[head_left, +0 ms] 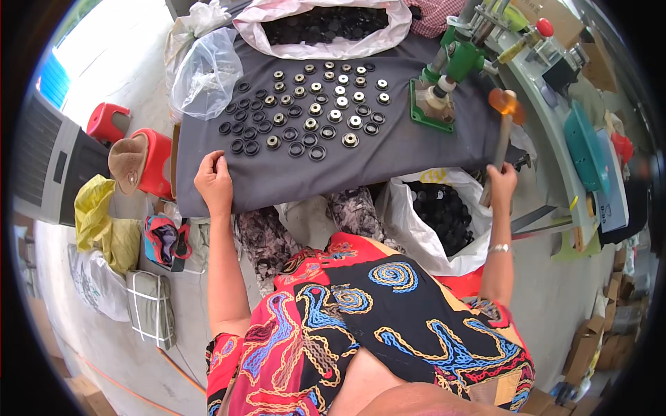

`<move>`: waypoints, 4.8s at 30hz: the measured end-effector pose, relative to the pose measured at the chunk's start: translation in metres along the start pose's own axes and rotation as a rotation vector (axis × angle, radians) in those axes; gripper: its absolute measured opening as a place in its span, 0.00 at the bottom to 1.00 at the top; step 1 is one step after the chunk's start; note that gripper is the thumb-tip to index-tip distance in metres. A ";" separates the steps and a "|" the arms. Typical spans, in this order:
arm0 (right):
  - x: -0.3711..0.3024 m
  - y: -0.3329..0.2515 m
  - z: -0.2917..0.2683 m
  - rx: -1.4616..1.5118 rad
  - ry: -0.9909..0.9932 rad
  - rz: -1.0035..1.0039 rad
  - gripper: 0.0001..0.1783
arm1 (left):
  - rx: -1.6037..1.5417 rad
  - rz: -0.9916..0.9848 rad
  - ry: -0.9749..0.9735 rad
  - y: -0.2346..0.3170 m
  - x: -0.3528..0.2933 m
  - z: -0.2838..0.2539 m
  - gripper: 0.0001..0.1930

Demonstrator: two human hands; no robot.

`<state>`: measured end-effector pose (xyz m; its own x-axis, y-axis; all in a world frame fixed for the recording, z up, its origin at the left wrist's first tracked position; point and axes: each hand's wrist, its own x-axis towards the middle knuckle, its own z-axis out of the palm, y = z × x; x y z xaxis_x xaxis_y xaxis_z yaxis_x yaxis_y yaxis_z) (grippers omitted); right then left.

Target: The person assembles small metal rings onto black plastic bases by securing them with a rubber mallet.

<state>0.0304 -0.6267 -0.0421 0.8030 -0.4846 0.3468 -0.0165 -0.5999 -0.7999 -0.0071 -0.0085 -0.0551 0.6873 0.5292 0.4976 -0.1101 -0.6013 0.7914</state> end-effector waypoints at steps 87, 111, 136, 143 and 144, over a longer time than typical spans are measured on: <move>0.021 -0.230 0.181 -0.288 -0.785 -0.448 0.37 | 0.265 0.193 -0.013 0.028 -0.016 -0.005 0.05; 0.050 -0.233 0.201 -0.267 -0.595 -0.535 0.36 | 0.249 0.232 0.011 0.033 -0.014 -0.006 0.05; 0.045 -0.248 0.230 -0.315 -0.683 -0.624 0.36 | 0.250 0.165 -0.002 0.039 -0.015 -0.009 0.05; 0.040 -0.268 0.239 -0.126 -0.650 -0.628 0.36 | 0.237 0.188 0.004 0.043 -0.017 -0.010 0.05; 0.038 -0.265 0.248 -0.242 -0.667 -0.646 0.36 | 0.231 0.174 0.003 0.044 -0.016 -0.009 0.05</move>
<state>0.2129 -0.3281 0.0619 0.8729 0.4028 0.2753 0.4852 -0.7759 -0.4032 -0.0296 -0.0383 -0.0249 0.6705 0.4073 0.6201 -0.0596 -0.8036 0.5922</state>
